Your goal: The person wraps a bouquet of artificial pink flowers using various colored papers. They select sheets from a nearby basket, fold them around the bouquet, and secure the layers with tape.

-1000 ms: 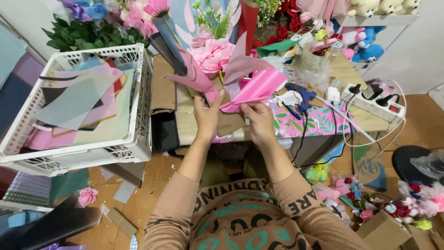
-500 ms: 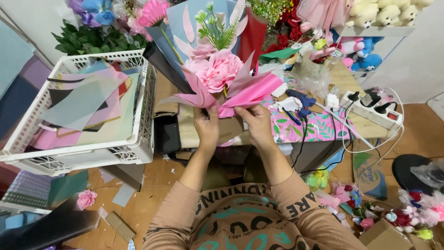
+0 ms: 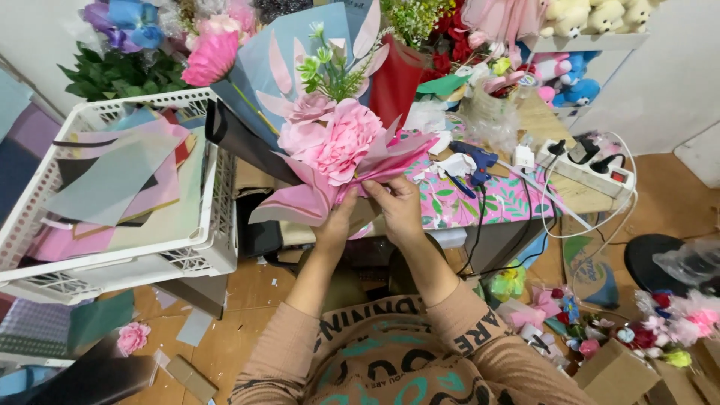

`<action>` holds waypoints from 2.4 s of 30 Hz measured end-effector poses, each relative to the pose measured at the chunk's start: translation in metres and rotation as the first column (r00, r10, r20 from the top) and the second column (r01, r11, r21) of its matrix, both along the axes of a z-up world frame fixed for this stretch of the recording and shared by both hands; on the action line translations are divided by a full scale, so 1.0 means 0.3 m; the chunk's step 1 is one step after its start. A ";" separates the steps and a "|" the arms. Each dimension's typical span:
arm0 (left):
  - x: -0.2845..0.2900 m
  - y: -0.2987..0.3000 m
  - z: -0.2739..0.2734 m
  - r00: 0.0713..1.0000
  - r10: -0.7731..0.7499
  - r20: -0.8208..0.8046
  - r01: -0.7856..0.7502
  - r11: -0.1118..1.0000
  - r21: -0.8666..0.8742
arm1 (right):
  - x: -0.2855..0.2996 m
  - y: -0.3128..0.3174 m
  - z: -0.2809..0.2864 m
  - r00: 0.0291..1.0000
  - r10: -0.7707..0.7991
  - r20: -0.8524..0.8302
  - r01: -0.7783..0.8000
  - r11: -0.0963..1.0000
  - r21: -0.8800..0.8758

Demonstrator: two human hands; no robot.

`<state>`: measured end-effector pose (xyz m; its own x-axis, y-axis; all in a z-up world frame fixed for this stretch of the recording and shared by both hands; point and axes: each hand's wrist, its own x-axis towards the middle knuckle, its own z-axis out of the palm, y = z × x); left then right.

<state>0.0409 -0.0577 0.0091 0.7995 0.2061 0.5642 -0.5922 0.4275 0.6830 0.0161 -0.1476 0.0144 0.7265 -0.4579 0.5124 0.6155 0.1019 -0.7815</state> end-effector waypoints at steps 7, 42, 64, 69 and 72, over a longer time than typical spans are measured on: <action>0.005 -0.015 -0.012 0.997 0.069 -0.037 -0.067 0.997 0.045 | -0.016 0.014 0.013 0.995 -0.090 0.042 0.090 0.996 0.014; 0.014 0.015 -0.003 0.985 0.094 -0.143 -0.076 0.989 0.126 | -0.012 0.014 0.056 0.986 -0.138 -0.095 0.142 0.989 0.034; -0.028 0.037 0.001 0.964 -0.003 -0.265 0.078 0.959 0.273 | 0.007 -0.101 -0.092 0.949 0.169 -0.266 -0.094 0.958 0.273; -0.028 0.052 -0.043 0.922 0.176 -0.345 0.012 0.877 0.481 | 0.006 -0.092 -0.092 0.927 0.138 -0.350 -0.016 0.945 0.328; -0.062 0.053 -0.025 0.928 0.198 -0.315 -0.035 0.890 0.455 | 0.003 -0.124 -0.115 0.934 0.141 -0.329 -0.034 0.950 0.310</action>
